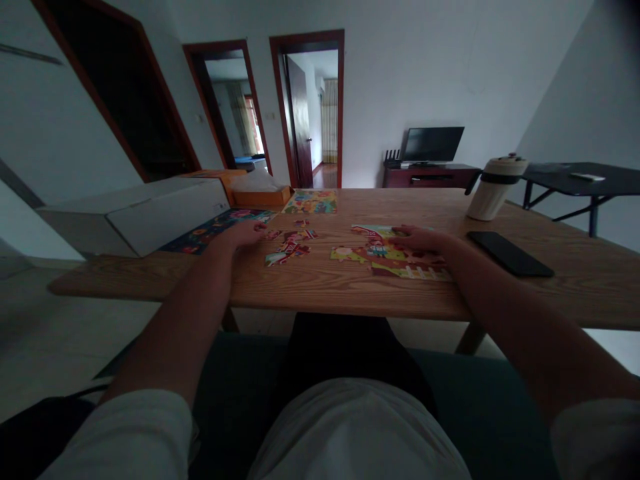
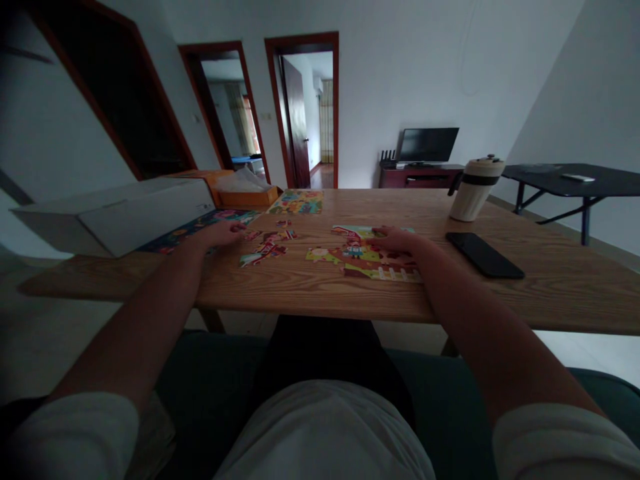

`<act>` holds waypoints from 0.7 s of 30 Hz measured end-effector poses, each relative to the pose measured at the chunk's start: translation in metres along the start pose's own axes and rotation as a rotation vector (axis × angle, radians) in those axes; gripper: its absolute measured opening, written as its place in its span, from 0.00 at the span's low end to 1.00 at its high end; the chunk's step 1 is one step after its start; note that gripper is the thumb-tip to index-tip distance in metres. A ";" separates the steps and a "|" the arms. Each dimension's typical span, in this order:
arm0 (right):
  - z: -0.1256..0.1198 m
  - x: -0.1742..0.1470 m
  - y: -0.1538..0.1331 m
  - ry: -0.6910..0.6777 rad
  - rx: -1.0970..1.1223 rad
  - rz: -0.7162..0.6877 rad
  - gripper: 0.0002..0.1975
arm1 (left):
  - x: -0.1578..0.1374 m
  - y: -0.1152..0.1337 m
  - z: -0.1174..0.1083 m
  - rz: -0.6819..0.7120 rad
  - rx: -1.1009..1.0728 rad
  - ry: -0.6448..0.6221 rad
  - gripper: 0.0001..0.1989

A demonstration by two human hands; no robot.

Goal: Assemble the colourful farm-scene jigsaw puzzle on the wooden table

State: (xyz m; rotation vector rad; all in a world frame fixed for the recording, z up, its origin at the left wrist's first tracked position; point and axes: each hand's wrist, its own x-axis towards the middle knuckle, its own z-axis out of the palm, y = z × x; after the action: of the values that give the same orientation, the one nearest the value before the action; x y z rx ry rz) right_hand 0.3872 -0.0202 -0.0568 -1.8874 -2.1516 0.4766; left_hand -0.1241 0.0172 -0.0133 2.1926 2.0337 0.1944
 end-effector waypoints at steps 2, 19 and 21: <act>0.000 -0.002 -0.002 -0.001 0.001 0.010 0.43 | -0.003 0.003 0.002 -0.006 0.014 -0.030 0.30; 0.001 0.003 -0.001 0.012 -0.020 0.004 0.43 | -0.013 0.041 0.005 0.043 0.164 0.070 0.33; 0.003 0.004 0.001 0.005 -0.001 0.020 0.43 | -0.009 0.037 0.006 0.103 0.099 0.037 0.32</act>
State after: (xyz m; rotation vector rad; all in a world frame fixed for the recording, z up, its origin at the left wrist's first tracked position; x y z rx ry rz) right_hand 0.3865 -0.0167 -0.0596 -1.9099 -2.1322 0.4740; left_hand -0.0875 0.0050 -0.0123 2.3730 1.9913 0.1502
